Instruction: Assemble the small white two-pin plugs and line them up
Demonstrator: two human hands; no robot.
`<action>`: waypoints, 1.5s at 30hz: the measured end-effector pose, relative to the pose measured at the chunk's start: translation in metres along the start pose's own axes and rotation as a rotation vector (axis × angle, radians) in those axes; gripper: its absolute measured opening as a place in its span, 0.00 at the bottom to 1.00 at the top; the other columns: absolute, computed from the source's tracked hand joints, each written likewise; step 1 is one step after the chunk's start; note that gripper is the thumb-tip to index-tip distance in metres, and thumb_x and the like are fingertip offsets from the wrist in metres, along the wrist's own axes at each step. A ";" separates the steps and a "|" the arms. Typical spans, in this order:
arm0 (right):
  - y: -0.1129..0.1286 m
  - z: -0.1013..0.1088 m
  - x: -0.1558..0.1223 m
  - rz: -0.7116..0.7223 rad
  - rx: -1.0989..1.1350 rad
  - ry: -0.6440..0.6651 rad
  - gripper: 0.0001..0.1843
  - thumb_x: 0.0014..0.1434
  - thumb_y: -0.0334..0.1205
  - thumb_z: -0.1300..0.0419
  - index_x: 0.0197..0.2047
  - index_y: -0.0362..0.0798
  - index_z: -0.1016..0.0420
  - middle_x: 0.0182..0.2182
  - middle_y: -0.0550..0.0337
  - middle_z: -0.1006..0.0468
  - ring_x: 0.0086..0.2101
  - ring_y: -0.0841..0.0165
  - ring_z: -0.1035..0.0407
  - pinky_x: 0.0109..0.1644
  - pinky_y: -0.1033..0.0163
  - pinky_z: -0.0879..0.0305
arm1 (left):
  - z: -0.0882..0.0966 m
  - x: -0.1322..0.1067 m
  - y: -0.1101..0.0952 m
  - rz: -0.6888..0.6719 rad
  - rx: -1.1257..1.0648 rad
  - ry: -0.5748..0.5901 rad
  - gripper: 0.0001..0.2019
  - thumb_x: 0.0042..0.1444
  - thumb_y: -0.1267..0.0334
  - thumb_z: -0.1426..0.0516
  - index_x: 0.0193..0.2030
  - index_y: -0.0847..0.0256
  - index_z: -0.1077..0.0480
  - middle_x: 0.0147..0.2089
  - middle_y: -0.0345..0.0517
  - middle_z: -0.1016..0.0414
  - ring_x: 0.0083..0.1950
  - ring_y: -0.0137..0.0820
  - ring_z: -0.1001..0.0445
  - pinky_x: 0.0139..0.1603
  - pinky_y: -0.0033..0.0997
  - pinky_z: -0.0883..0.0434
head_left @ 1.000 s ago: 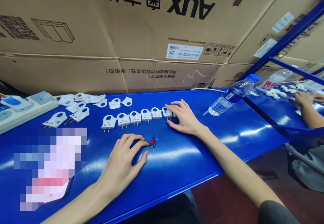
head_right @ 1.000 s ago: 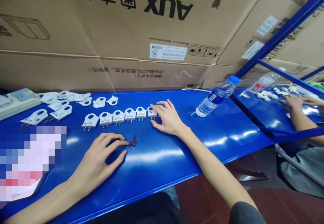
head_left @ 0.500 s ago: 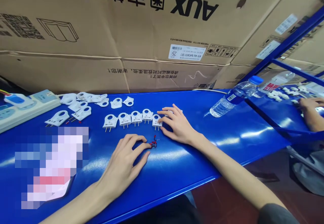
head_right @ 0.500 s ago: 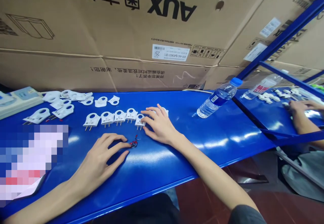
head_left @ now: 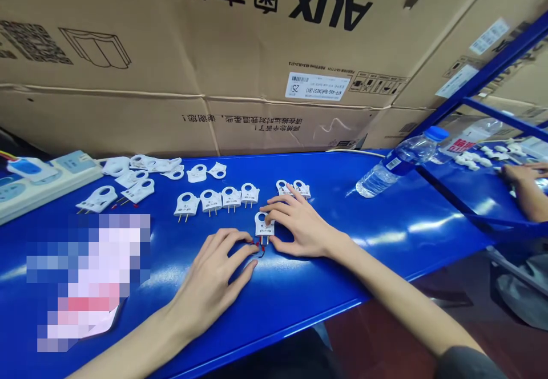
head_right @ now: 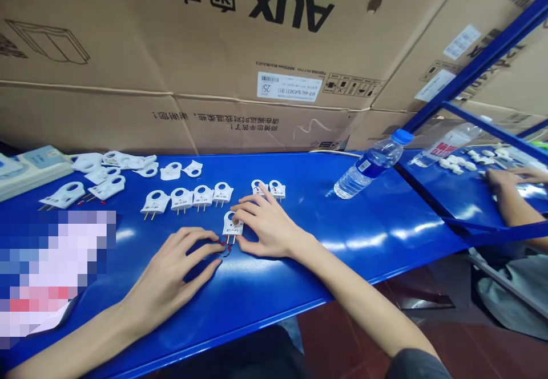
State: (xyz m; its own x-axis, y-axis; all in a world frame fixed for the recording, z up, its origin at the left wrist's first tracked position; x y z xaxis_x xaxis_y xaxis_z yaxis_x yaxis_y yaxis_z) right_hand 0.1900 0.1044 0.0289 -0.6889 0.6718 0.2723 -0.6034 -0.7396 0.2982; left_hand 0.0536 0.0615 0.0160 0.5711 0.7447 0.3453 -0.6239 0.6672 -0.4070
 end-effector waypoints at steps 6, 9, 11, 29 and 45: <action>0.001 -0.003 0.000 -0.006 0.016 0.015 0.16 0.64 0.41 0.38 0.55 0.50 0.27 0.58 0.52 0.22 0.61 0.55 0.33 0.77 0.33 0.61 | 0.006 0.002 0.009 0.068 -0.035 -0.071 0.09 0.70 0.64 0.47 0.50 0.56 0.26 0.51 0.47 0.22 0.53 0.38 0.26 0.54 0.44 0.27; 0.000 -0.003 0.000 0.002 0.006 0.006 0.15 0.64 0.41 0.39 0.55 0.50 0.27 0.55 0.54 0.20 0.59 0.57 0.32 0.77 0.34 0.60 | 0.006 0.001 0.008 0.063 -0.030 -0.063 0.10 0.71 0.64 0.48 0.52 0.55 0.26 0.52 0.47 0.22 0.54 0.39 0.26 0.54 0.44 0.26; -0.001 -0.002 0.000 0.001 -0.009 -0.004 0.16 0.64 0.41 0.38 0.55 0.50 0.27 0.55 0.54 0.20 0.59 0.57 0.31 0.77 0.34 0.59 | 0.005 0.001 0.004 0.029 -0.003 -0.043 0.13 0.70 0.63 0.47 0.58 0.54 0.28 0.56 0.49 0.23 0.57 0.41 0.27 0.55 0.45 0.26; -0.012 0.008 0.000 -0.052 -0.085 -0.067 0.15 0.66 0.42 0.38 0.55 0.52 0.26 0.58 0.54 0.22 0.61 0.57 0.33 0.77 0.37 0.56 | 0.009 0.001 0.004 0.035 -0.003 -0.083 0.09 0.69 0.66 0.45 0.52 0.54 0.26 0.59 0.48 0.25 0.61 0.42 0.30 0.59 0.50 0.28; -0.005 0.009 -0.001 0.000 -0.062 -0.093 0.17 0.65 0.38 0.39 0.57 0.52 0.28 0.60 0.55 0.23 0.60 0.58 0.32 0.75 0.39 0.52 | 0.018 0.000 0.009 0.063 -0.062 -0.166 0.06 0.68 0.66 0.43 0.48 0.54 0.25 0.53 0.46 0.24 0.56 0.39 0.27 0.56 0.45 0.27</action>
Point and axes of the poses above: each hand's wrist, its own x-axis towards the middle knuckle, its own z-axis out of the back of the hand, y = z × x, the point moved 9 cm from there along x, towards the middle knuckle
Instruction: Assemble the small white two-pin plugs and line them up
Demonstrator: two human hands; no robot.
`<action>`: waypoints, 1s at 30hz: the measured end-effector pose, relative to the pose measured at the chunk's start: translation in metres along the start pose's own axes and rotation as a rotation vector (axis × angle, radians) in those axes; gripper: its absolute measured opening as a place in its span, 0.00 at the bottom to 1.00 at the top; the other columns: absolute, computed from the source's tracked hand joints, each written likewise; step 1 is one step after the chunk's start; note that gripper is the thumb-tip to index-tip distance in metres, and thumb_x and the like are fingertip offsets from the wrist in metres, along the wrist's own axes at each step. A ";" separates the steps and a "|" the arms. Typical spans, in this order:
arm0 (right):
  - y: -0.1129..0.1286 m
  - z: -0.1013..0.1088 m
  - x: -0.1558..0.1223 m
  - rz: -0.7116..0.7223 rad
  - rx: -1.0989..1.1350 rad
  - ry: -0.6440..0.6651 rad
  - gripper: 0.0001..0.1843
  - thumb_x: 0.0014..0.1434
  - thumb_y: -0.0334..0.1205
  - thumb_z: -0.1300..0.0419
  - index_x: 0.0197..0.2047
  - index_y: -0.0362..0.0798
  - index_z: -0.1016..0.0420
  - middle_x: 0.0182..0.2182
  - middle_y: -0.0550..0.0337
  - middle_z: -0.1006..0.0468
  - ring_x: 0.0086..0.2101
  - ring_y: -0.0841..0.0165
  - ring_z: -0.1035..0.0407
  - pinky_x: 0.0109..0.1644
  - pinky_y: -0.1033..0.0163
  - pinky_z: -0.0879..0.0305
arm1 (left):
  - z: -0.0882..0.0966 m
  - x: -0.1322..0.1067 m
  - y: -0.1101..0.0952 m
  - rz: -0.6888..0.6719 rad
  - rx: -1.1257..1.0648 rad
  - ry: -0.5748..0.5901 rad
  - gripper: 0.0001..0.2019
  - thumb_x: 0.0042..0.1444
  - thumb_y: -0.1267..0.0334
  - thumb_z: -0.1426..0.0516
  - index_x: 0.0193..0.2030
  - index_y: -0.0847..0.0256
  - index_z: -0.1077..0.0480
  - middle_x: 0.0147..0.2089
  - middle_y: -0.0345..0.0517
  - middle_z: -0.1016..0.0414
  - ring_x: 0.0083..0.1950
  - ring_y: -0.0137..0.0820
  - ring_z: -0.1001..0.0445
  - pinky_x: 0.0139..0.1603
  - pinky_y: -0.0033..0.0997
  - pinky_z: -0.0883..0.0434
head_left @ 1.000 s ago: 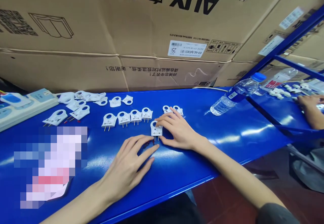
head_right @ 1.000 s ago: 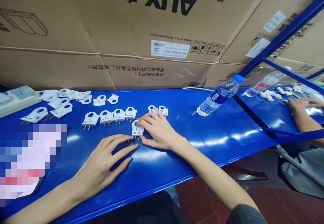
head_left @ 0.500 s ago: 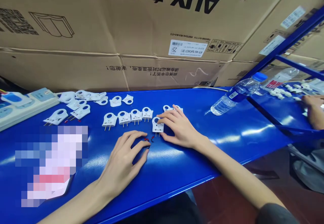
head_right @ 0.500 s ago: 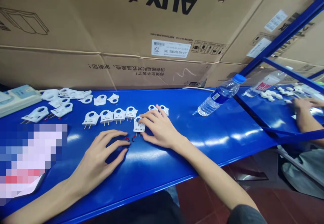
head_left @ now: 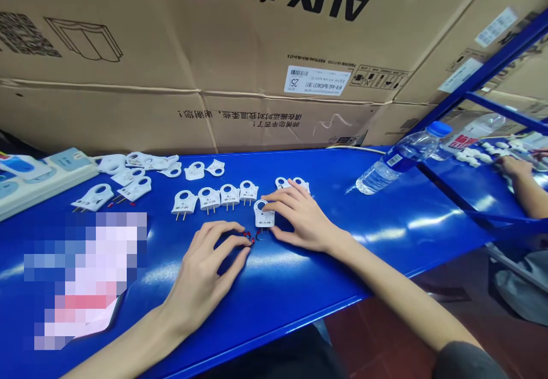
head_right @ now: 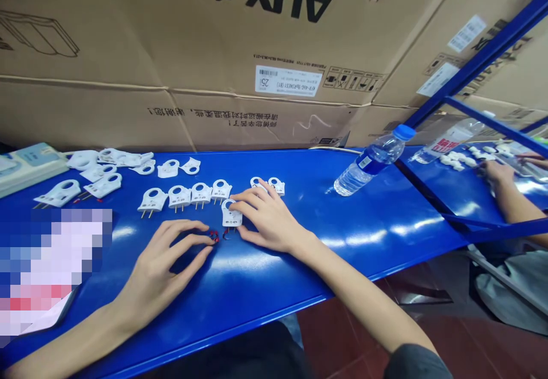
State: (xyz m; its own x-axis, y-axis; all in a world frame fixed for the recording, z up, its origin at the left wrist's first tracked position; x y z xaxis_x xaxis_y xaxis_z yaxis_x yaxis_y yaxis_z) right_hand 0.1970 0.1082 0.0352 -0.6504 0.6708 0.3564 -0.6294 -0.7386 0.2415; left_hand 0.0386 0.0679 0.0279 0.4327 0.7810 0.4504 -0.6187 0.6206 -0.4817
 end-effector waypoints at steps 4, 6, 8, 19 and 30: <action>0.011 0.004 0.000 0.061 0.043 -0.068 0.19 0.66 0.37 0.40 0.60 0.51 0.29 0.59 0.54 0.22 0.58 0.58 0.30 0.71 0.42 0.43 | 0.014 0.002 0.000 0.010 -0.031 -0.113 0.06 0.67 0.66 0.40 0.48 0.53 0.24 0.46 0.42 0.23 0.48 0.35 0.26 0.50 0.40 0.27; 0.018 0.005 0.001 0.102 0.075 -0.104 0.20 0.66 0.37 0.40 0.61 0.50 0.30 0.59 0.53 0.21 0.57 0.59 0.29 0.66 0.44 0.37 | 0.019 0.004 0.000 0.012 -0.048 -0.155 0.05 0.67 0.65 0.40 0.47 0.53 0.24 0.43 0.40 0.22 0.46 0.34 0.25 0.49 0.39 0.27; 0.025 0.007 0.000 0.146 0.097 -0.152 0.20 0.66 0.37 0.40 0.61 0.49 0.30 0.58 0.53 0.20 0.56 0.59 0.28 0.62 0.47 0.33 | 0.020 0.005 0.000 0.017 -0.065 -0.163 0.05 0.67 0.65 0.40 0.47 0.53 0.24 0.43 0.39 0.20 0.45 0.33 0.23 0.50 0.39 0.28; 0.031 0.003 -0.001 0.166 0.064 -0.149 0.20 0.67 0.38 0.40 0.61 0.49 0.28 0.58 0.54 0.20 0.56 0.61 0.28 0.59 0.51 0.31 | 0.025 0.005 -0.002 0.022 -0.107 -0.206 0.04 0.64 0.66 0.38 0.45 0.53 0.24 0.40 0.38 0.18 0.42 0.33 0.21 0.47 0.41 0.28; 0.038 0.005 -0.002 0.214 0.037 -0.198 0.17 0.67 0.38 0.41 0.58 0.50 0.25 0.58 0.58 0.19 0.54 0.62 0.27 0.57 0.54 0.30 | 0.025 0.005 0.001 0.055 -0.118 -0.225 0.02 0.64 0.67 0.38 0.41 0.55 0.25 0.39 0.39 0.19 0.41 0.34 0.22 0.47 0.41 0.29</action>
Point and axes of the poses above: each hand's wrist, its own x-axis towards the middle knuckle, its own z-axis out of the back of the hand, y = z × x, the point moved 9 cm from there along x, towards the middle knuckle
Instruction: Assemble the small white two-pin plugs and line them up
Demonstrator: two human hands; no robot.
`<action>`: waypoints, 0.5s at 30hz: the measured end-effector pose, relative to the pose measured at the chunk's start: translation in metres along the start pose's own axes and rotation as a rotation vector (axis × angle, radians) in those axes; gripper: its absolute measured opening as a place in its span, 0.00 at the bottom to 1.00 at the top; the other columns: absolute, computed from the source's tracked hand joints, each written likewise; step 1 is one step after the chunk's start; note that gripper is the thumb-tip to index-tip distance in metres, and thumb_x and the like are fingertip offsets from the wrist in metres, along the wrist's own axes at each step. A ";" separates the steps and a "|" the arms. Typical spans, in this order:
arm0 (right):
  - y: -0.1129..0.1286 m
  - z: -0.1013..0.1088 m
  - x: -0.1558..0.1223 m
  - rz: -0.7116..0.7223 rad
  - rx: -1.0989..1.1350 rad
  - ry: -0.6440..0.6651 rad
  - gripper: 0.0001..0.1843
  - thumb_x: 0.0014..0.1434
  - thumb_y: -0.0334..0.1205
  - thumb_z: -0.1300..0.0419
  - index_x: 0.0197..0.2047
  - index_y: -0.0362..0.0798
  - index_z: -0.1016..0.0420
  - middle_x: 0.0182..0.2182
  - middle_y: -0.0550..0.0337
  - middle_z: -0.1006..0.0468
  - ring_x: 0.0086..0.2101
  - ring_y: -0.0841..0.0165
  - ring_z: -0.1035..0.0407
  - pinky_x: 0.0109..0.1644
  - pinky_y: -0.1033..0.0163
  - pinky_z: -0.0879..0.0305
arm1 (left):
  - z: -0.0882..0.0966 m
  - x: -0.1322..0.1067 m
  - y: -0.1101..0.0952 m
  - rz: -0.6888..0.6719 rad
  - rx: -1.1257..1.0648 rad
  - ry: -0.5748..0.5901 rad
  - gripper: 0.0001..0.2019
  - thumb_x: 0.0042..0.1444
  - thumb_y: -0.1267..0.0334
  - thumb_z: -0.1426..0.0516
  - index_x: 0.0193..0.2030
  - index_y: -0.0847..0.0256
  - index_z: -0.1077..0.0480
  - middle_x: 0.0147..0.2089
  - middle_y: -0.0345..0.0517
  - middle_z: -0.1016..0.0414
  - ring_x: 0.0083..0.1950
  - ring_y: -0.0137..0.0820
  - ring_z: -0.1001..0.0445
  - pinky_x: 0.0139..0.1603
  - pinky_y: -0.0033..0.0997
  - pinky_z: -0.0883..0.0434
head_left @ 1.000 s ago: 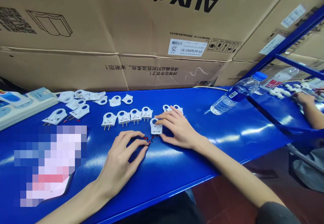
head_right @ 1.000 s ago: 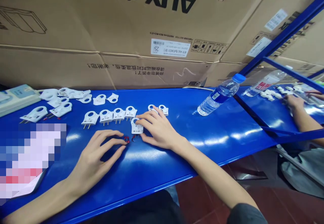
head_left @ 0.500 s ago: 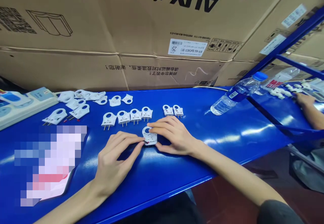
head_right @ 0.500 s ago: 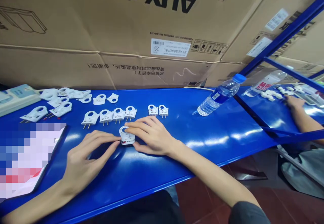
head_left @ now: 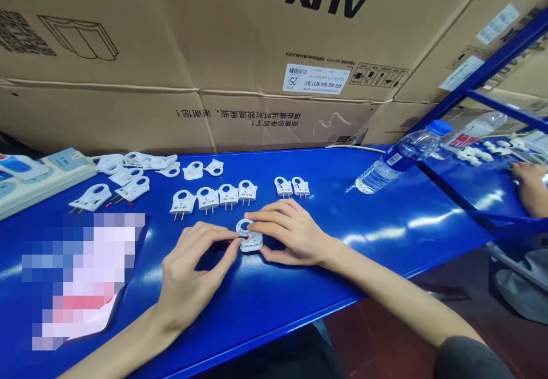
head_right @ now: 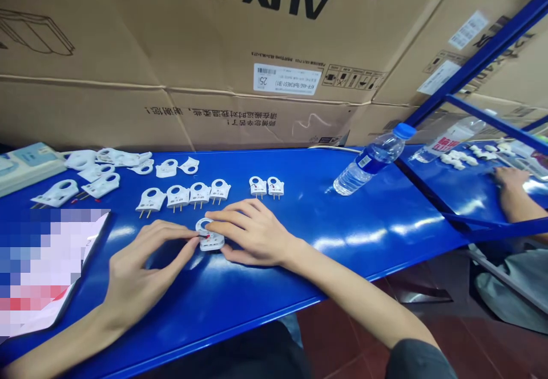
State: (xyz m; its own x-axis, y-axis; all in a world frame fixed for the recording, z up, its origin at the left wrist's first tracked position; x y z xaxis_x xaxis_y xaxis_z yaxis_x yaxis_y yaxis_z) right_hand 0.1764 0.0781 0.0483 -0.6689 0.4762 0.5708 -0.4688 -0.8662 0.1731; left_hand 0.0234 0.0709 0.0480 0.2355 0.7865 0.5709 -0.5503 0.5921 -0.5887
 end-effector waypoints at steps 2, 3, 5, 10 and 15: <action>0.000 0.001 0.000 0.003 -0.003 -0.007 0.16 0.67 0.38 0.41 0.57 0.49 0.25 0.58 0.58 0.19 0.54 0.62 0.26 0.57 0.54 0.30 | 0.001 0.000 -0.001 0.005 0.002 -0.009 0.02 0.64 0.67 0.38 0.40 0.55 0.25 0.38 0.38 0.20 0.40 0.34 0.22 0.46 0.40 0.29; 0.000 0.000 0.000 0.000 -0.003 -0.001 0.17 0.67 0.38 0.41 0.57 0.50 0.25 0.58 0.58 0.19 0.54 0.62 0.26 0.57 0.54 0.30 | 0.002 0.000 -0.001 0.005 0.002 -0.017 0.02 0.64 0.66 0.38 0.40 0.55 0.25 0.37 0.38 0.20 0.39 0.34 0.22 0.46 0.40 0.28; -0.001 -0.002 0.000 -0.013 -0.003 0.020 0.17 0.67 0.39 0.41 0.58 0.50 0.25 0.58 0.57 0.19 0.54 0.62 0.27 0.58 0.53 0.31 | 0.003 0.001 -0.001 0.003 0.002 -0.026 0.02 0.64 0.66 0.38 0.39 0.55 0.26 0.36 0.38 0.20 0.38 0.33 0.22 0.46 0.40 0.28; -0.001 -0.007 -0.001 -0.018 -0.014 0.056 0.18 0.66 0.39 0.40 0.58 0.50 0.25 0.58 0.55 0.19 0.55 0.62 0.28 0.59 0.53 0.32 | 0.005 0.001 -0.003 -0.021 0.013 -0.046 0.03 0.63 0.67 0.38 0.39 0.55 0.26 0.35 0.38 0.21 0.38 0.32 0.23 0.45 0.39 0.28; 0.003 -0.004 0.000 0.003 -0.029 0.030 0.17 0.67 0.39 0.41 0.57 0.50 0.25 0.58 0.56 0.20 0.54 0.63 0.28 0.58 0.54 0.32 | 0.003 0.001 -0.007 -0.052 0.022 -0.038 0.04 0.62 0.68 0.37 0.38 0.56 0.27 0.34 0.37 0.22 0.37 0.32 0.24 0.44 0.39 0.29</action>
Point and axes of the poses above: each hand's wrist, its own x-axis towards the middle knuckle, its own z-axis out of the back of the hand, y = z × x, the point moved 9 cm from there along x, towards the middle knuckle
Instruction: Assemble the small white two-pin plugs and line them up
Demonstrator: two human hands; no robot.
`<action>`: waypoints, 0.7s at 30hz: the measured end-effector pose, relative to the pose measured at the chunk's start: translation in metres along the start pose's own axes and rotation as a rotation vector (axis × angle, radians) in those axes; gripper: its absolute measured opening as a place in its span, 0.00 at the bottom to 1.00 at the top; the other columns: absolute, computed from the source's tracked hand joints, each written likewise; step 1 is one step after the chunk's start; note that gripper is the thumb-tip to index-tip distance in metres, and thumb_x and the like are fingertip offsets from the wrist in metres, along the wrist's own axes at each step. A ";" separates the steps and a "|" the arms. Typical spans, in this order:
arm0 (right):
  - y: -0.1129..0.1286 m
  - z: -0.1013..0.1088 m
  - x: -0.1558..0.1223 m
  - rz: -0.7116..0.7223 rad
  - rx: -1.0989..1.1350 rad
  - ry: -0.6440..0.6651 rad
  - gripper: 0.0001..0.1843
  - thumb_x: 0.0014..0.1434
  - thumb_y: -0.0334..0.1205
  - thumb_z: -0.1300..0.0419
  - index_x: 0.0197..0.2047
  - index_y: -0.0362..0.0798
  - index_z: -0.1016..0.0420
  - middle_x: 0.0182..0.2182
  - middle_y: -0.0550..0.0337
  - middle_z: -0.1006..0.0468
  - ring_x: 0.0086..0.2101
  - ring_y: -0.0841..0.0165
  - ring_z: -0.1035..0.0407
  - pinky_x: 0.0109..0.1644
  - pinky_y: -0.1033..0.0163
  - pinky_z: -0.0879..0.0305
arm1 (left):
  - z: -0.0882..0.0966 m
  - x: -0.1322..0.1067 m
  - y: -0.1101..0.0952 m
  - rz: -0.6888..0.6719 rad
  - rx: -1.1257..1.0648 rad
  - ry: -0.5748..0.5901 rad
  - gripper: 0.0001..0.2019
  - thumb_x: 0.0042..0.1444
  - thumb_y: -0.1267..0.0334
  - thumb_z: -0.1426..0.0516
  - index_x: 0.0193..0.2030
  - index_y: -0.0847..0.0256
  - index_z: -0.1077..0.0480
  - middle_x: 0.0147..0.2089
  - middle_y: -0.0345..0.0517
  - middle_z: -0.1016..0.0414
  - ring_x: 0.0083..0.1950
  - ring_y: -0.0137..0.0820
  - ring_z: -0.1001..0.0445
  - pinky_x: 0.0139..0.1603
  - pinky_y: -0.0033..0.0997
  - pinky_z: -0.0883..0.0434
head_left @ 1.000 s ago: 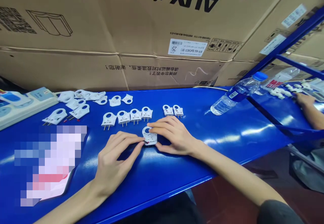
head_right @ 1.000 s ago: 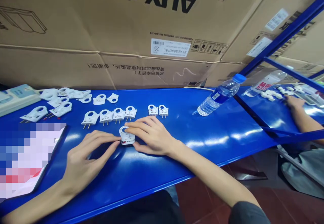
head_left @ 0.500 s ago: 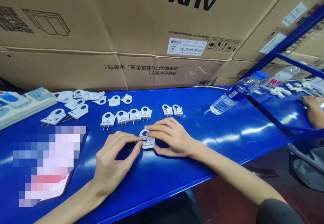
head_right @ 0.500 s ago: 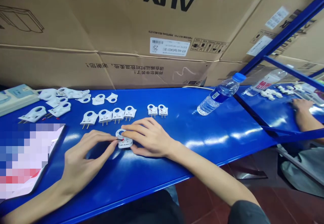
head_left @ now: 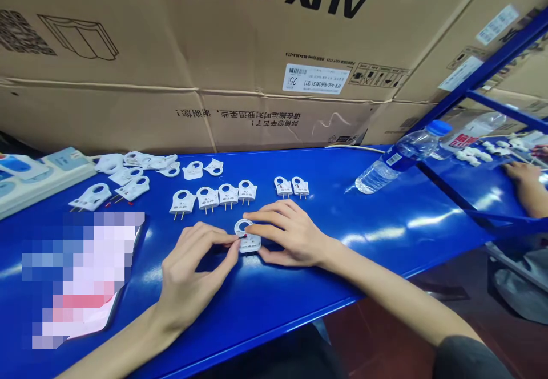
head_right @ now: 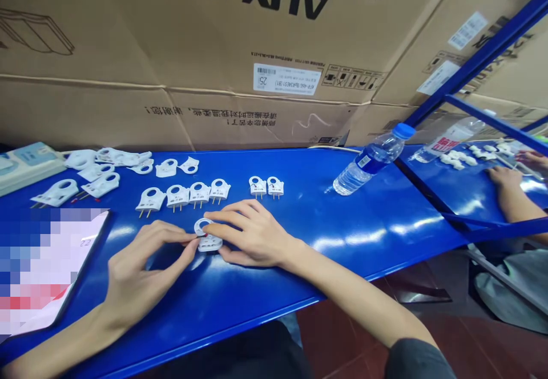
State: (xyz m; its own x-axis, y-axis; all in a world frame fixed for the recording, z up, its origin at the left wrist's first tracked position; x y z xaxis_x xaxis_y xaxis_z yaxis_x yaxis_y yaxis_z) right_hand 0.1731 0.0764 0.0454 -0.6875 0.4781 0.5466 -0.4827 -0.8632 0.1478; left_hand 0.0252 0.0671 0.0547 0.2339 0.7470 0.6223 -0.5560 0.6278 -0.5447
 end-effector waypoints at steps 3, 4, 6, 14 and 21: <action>0.003 0.003 0.000 0.029 -0.019 -0.024 0.15 0.68 0.39 0.41 0.56 0.50 0.25 0.59 0.57 0.21 0.54 0.62 0.28 0.57 0.54 0.32 | 0.000 0.000 -0.001 -0.008 -0.001 0.000 0.03 0.62 0.68 0.37 0.38 0.56 0.27 0.34 0.37 0.21 0.37 0.32 0.23 0.44 0.38 0.28; 0.003 0.004 -0.001 0.036 -0.027 -0.024 0.14 0.68 0.39 0.41 0.56 0.51 0.25 0.60 0.57 0.21 0.54 0.62 0.28 0.57 0.54 0.32 | -0.001 0.000 0.000 -0.003 -0.004 0.003 0.03 0.63 0.67 0.37 0.38 0.56 0.27 0.35 0.38 0.21 0.37 0.32 0.23 0.44 0.38 0.28; 0.004 0.003 -0.002 0.045 -0.043 -0.015 0.13 0.68 0.40 0.41 0.55 0.53 0.24 0.61 0.57 0.22 0.55 0.62 0.29 0.57 0.53 0.32 | -0.002 0.000 0.002 0.009 -0.010 0.014 0.02 0.64 0.67 0.38 0.39 0.56 0.26 0.36 0.38 0.21 0.38 0.32 0.23 0.44 0.38 0.28; 0.005 0.006 -0.005 0.081 -0.038 -0.066 0.12 0.66 0.40 0.40 0.52 0.54 0.22 0.60 0.58 0.22 0.53 0.62 0.28 0.55 0.54 0.31 | -0.008 -0.002 0.019 0.184 -0.137 0.112 0.02 0.65 0.63 0.39 0.40 0.55 0.24 0.43 0.42 0.23 0.46 0.32 0.22 0.49 0.34 0.25; 0.006 0.010 -0.004 0.096 -0.033 -0.133 0.11 0.64 0.40 0.38 0.50 0.53 0.22 0.58 0.57 0.20 0.50 0.64 0.25 0.51 0.56 0.29 | -0.017 -0.011 0.039 0.441 -0.303 0.157 0.08 0.62 0.56 0.36 0.43 0.54 0.26 0.46 0.41 0.19 0.50 0.34 0.20 0.54 0.36 0.22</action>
State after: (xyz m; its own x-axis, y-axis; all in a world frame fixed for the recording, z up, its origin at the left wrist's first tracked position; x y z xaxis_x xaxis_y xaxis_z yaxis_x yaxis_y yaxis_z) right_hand 0.1787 0.0677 0.0520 -0.6546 0.3661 0.6614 -0.4373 -0.8971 0.0637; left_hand 0.0146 0.0872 0.0173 0.1603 0.9622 0.2201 -0.3792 0.2659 -0.8863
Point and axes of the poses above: each hand's wrist, its own x-axis towards the middle knuckle, its own z-axis out of the back of the hand, y = z × x, the point moved 9 cm from there along x, towards the middle knuckle
